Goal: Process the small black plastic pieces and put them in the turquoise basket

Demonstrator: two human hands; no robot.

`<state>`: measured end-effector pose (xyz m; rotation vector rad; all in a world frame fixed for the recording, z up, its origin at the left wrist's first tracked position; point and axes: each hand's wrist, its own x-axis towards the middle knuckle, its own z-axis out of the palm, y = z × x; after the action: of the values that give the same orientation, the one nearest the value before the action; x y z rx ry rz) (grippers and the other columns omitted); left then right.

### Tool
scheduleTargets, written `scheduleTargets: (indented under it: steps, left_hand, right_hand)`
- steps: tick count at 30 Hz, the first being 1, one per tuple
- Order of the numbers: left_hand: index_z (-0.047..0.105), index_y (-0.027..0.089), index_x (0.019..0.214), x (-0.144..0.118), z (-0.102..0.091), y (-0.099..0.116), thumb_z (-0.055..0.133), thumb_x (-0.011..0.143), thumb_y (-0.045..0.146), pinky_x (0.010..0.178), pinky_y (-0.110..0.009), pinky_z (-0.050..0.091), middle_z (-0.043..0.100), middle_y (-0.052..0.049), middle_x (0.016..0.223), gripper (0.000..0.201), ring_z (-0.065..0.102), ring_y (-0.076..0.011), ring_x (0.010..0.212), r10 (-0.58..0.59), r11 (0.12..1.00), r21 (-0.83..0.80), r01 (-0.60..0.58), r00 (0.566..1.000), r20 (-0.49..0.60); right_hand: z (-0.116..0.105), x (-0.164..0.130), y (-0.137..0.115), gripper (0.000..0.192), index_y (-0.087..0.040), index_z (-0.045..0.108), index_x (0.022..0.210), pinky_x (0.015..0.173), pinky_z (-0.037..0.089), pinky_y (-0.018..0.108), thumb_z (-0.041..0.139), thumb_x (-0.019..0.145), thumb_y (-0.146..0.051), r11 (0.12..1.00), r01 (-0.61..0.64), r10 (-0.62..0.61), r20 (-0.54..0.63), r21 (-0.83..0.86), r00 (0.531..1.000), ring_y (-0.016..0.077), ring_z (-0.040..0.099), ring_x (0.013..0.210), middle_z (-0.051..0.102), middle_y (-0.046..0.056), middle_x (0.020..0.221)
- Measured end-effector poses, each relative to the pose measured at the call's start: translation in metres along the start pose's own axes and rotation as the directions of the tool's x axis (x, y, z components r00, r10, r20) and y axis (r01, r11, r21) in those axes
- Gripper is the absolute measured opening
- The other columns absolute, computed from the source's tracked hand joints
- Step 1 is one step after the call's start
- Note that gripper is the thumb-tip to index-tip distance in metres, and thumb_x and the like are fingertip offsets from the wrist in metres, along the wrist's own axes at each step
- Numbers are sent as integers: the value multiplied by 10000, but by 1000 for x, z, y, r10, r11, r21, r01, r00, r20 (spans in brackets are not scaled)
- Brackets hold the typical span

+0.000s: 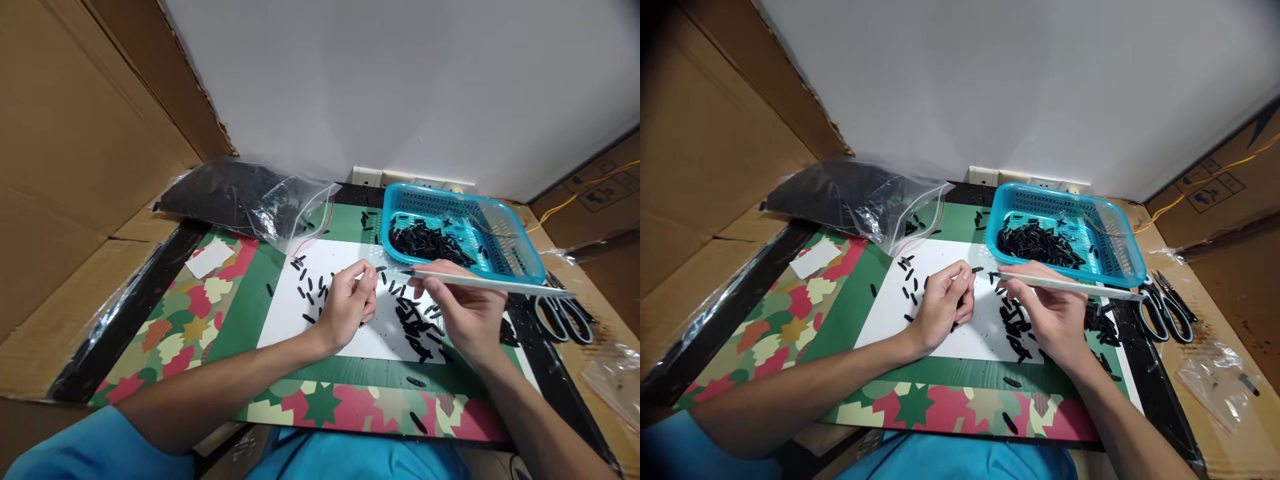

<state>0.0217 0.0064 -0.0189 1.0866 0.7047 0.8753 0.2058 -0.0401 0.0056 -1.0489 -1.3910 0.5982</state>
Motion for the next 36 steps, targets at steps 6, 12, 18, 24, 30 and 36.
scheduleTargets:
  steps: [6,12,18,24,30,36]
  left_hand:
    - [453,225,804,-2,2,1,604,1007,567,409,-174,294,387,108,468,425,295,-57,391,7,1000,16,-8,999,42]
    - [460,223,820,-4,1,0,580,1033,529,426,-183,289,425,99,476,392,314,-60,402,30,998,53,-35,996,87]
    - [450,224,815,-3,1,-2,580,1038,514,422,-179,300,419,106,472,388,316,-59,398,41,998,47,-45,996,84]
    - [435,227,810,-2,2,1,565,1049,504,429,-176,315,419,106,469,389,331,-60,397,49,997,47,-53,995,83]
    - [430,227,813,-3,2,1,537,1068,490,428,-180,304,417,109,474,381,334,-59,397,61,995,71,-68,994,89]
    - [426,224,818,-4,1,1,504,1084,486,445,-189,291,433,101,485,382,327,-59,418,72,985,151,-88,991,109]
  right_hand:
    - [1,1,-11,237,-253,801,1023,725,638,358,754,903,-55,884,307,-286,114,-351,952,213,765,784,807,58,910]
    - [0,-1,-7,154,-242,757,1011,797,693,363,748,933,-109,866,319,-276,163,-386,947,236,825,905,843,90,1068]
    - [-4,-5,3,152,-214,691,976,799,682,265,723,944,-69,876,342,-276,229,-339,933,201,840,938,850,94,1117]
    - [-4,-5,3,157,-223,714,1035,886,677,300,746,944,-98,912,279,-222,210,-302,952,224,838,1001,842,79,1163]
    - [-5,-5,5,162,-221,694,1023,884,666,298,731,950,-82,919,274,-209,240,-282,948,218,832,1020,839,90,1174]
    - [-6,-3,1,189,-202,643,936,826,654,270,704,937,-24,901,339,-254,303,-272,918,196,832,964,828,137,1193]
